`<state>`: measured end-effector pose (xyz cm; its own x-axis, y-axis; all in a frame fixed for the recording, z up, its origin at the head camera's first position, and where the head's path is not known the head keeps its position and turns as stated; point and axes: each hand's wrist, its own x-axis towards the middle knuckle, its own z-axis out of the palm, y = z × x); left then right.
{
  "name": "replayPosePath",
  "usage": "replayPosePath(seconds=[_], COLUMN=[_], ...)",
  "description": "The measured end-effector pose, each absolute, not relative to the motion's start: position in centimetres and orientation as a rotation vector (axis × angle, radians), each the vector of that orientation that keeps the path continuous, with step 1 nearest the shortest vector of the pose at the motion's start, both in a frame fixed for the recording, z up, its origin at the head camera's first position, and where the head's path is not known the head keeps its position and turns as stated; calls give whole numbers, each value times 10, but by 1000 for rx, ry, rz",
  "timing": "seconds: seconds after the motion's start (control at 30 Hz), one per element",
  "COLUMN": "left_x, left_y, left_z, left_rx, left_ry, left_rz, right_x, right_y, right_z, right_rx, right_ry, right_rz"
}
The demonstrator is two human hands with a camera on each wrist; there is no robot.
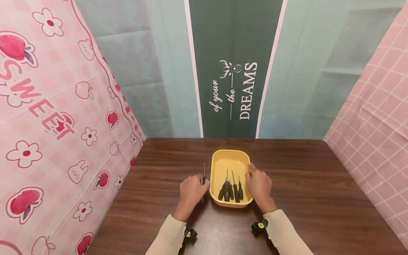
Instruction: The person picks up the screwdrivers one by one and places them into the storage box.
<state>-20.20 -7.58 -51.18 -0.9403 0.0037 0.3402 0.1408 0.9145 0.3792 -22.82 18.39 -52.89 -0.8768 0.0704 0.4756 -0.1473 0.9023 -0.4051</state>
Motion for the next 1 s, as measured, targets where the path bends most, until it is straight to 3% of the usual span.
replayPosePath(seconds=[1.0], left_x=[-208], left_y=[-66], left_z=[-514], left_rx=[-144], left_ry=[-2703], left_rz=[-615], right_x=[-234], right_y=[187], right_z=[-526], right_rx=[62], right_ry=[-2583], right_rz=[572])
